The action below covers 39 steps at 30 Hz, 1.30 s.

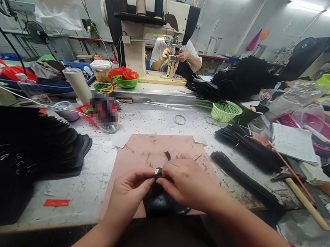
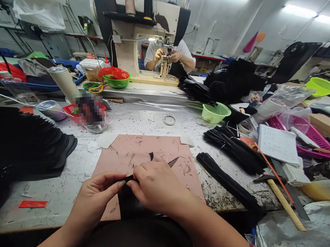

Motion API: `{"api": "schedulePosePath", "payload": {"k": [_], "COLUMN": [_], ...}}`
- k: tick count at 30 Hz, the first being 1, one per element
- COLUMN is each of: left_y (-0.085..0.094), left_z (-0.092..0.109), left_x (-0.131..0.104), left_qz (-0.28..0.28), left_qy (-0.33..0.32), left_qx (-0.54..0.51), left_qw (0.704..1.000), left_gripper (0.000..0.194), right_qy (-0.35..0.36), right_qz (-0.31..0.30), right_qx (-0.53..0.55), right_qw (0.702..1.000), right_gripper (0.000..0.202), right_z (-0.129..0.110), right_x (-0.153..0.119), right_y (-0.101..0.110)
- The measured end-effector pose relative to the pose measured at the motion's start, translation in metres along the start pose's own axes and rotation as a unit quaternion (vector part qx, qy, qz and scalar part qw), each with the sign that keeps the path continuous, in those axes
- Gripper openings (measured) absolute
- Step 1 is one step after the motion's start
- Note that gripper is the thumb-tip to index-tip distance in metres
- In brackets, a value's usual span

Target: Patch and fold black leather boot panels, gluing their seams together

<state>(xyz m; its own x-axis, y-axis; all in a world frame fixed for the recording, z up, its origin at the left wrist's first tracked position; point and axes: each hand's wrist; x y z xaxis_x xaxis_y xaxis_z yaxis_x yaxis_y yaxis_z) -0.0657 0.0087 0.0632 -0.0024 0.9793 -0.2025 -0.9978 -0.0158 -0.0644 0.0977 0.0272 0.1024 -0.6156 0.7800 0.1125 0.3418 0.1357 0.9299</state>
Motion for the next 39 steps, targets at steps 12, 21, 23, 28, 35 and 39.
{"api": "schedulePosePath", "payload": {"k": [12, 21, 23, 28, 35, 39], "left_y": [0.001, 0.014, 0.015, 0.017, 0.019, 0.016], "left_z": [0.007, 0.031, 0.035, 0.037, 0.039, 0.043], "left_x": [-0.003, 0.009, 0.010, 0.013, 0.017, 0.018], "left_qz": [0.010, -0.147, -0.166, -0.167, -0.195, -0.203], "left_qy": [-0.019, -0.024, -0.035, -0.065, -0.046, -0.022], "left_qx": [0.039, 0.251, 0.312, 0.368, 0.380, 0.364], "left_qw": [0.999, 0.956, 0.935, 0.912, 0.903, 0.909], "left_gripper": [0.009, 0.017, 0.017, 0.016, 0.016, 0.013], "right_qy": [-0.021, 0.017, 0.034, 0.030, 0.036, 0.033], "right_qz": [0.018, 0.011, 0.021, 0.037, 0.011, -0.007], "right_qx": [0.014, -0.039, -0.056, -0.074, -0.060, -0.055], "right_qw": [1.000, 0.999, 0.998, 0.996, 0.997, 0.998], "right_gripper": [0.015, 0.015, 0.015, 0.015, 0.014, 0.015], "right_z": [0.000, -0.009, -0.010, -0.007, -0.002, -0.002], "right_x": [0.000, -0.001, -0.002, -0.004, -0.008, -0.007], "right_y": [-0.001, -0.009, -0.013, -0.013, -0.004, -0.003]}}
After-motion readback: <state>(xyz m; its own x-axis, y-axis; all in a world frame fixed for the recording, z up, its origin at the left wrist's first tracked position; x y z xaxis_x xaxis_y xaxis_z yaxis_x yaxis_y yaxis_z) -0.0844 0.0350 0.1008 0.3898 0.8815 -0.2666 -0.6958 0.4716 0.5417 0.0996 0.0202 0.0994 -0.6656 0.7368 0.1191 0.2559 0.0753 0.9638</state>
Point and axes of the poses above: each hand's wrist, its own x-axis towards the middle knuckle, its own y-axis out of the back of the hand, z = x × y, and after that the axes turned 2 degrees about y, right-handed
